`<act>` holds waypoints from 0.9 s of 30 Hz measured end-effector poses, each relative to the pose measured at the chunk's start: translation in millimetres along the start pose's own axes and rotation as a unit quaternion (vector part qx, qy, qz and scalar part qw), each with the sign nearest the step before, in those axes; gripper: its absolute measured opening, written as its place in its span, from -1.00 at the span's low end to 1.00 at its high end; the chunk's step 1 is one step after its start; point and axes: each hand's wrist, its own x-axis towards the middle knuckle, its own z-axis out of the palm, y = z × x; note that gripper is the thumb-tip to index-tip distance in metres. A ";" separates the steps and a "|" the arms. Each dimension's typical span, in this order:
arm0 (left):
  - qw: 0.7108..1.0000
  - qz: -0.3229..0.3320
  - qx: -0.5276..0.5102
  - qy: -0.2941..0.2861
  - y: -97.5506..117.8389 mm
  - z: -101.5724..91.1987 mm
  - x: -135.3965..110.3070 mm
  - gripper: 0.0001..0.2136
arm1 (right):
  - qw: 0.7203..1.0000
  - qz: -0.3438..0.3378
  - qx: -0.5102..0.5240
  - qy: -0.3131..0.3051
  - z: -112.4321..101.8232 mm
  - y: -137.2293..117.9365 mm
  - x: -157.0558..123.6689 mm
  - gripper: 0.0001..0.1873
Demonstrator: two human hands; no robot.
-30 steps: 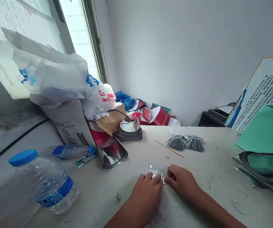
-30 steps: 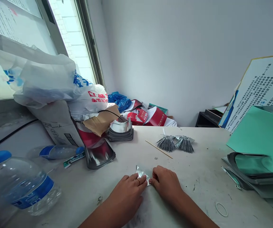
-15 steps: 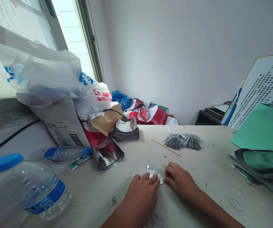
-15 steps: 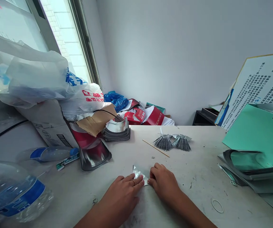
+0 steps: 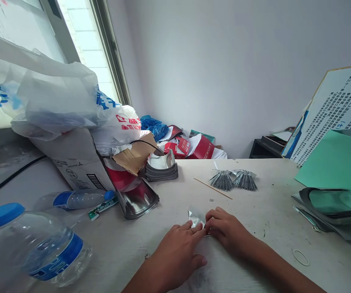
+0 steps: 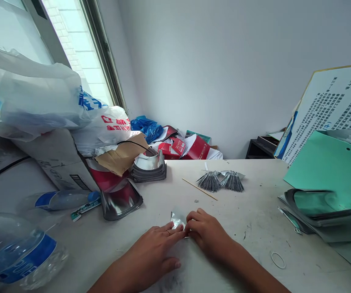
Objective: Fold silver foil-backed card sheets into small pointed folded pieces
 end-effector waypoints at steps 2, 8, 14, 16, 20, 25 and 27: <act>1.000 0.001 -0.001 0.002 -1.8 1.6 1.4 -0.50 | 0.999 -0.032 -0.009 -0.013 -1.0 -0.3 -0.8 -0.72; 1.000 0.007 0.007 0.005 -5.8 2.8 3.0 -0.51 | 0.998 -0.053 -0.001 -0.033 -4.2 0.3 -2.7 -0.69; 1.000 -0.002 0.011 0.003 -3.6 4.7 1.9 -0.48 | 0.998 -0.046 0.016 -0.026 -3.5 7.1 -1.6 -0.74; 1.000 -0.003 0.013 0.008 -3.3 5.6 1.3 -0.48 | 0.998 -0.061 0.015 -0.025 -2.9 8.9 -2.8 -0.74; 1.000 0.018 0.003 -0.002 -6.6 0.4 1.0 -0.50 | 0.996 -0.086 -0.013 -0.033 -5.0 9.5 -5.9 -0.75; 0.998 0.058 -0.008 -0.020 -14.7 -13.5 0.3 -0.54 | 0.985 -0.134 -0.095 -0.057 -11.2 5.6 -6.6 -0.71; 0.998 0.067 -0.015 -0.016 -17.6 -16.4 -0.2 -0.62 | 0.979 -0.152 -0.124 -0.062 -12.0 3.6 -6.4 -0.71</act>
